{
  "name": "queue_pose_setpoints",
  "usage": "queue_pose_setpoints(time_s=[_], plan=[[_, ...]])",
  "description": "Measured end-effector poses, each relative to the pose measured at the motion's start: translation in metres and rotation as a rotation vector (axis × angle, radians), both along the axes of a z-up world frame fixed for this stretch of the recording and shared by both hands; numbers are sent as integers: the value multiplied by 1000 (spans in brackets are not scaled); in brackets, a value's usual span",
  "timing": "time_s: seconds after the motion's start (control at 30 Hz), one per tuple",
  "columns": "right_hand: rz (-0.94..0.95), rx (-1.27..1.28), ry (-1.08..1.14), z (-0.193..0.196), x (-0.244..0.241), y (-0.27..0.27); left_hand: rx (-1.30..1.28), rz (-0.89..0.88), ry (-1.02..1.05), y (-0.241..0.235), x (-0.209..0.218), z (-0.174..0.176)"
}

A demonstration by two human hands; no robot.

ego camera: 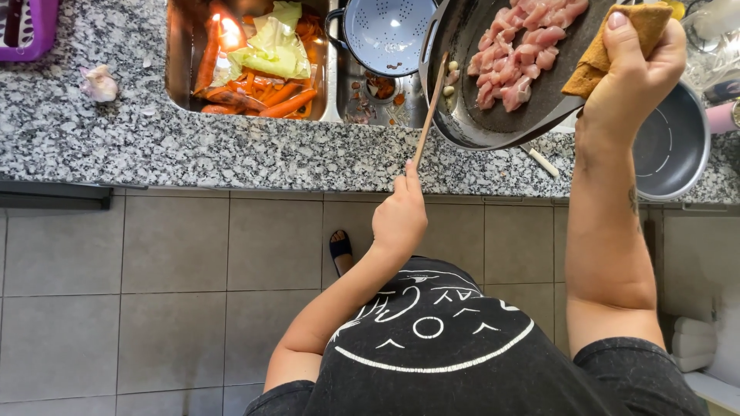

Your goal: The person peels garlic cloves using a knife and drops them into a frying pan on the stove. They then pour oil into the pan, add diced meat from a container, and stir the ingredients with a wooden spoon.

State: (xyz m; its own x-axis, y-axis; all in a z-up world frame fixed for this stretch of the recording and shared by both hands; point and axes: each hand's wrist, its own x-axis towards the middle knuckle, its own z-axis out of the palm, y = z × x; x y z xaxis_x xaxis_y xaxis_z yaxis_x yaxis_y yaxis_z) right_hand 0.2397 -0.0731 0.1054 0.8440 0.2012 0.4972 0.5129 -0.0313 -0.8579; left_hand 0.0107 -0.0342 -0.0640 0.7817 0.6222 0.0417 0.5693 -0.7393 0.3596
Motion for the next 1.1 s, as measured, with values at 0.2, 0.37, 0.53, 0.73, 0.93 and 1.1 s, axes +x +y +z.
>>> queue_pose_setpoints(time_s=[0.2,0.37,0.53,0.73,0.93,1.1], plan=[[12,14,-23,1,0,-1,4,7,-19,0,3,2],[21,10,-61,4,-1,0,-63,-6,-7,1,4,4],[48,15,-87,5,-1,2,-68,-1,-12,2,5,5],[67,74,-38,1,1,3,-54,4,-31,1,4,6],[49,42,-97,4,-1,6,-41,-3,-32,-3,3,6],[59,39,-118,3,2,6,-41,-1,-56,-3,3,7]])
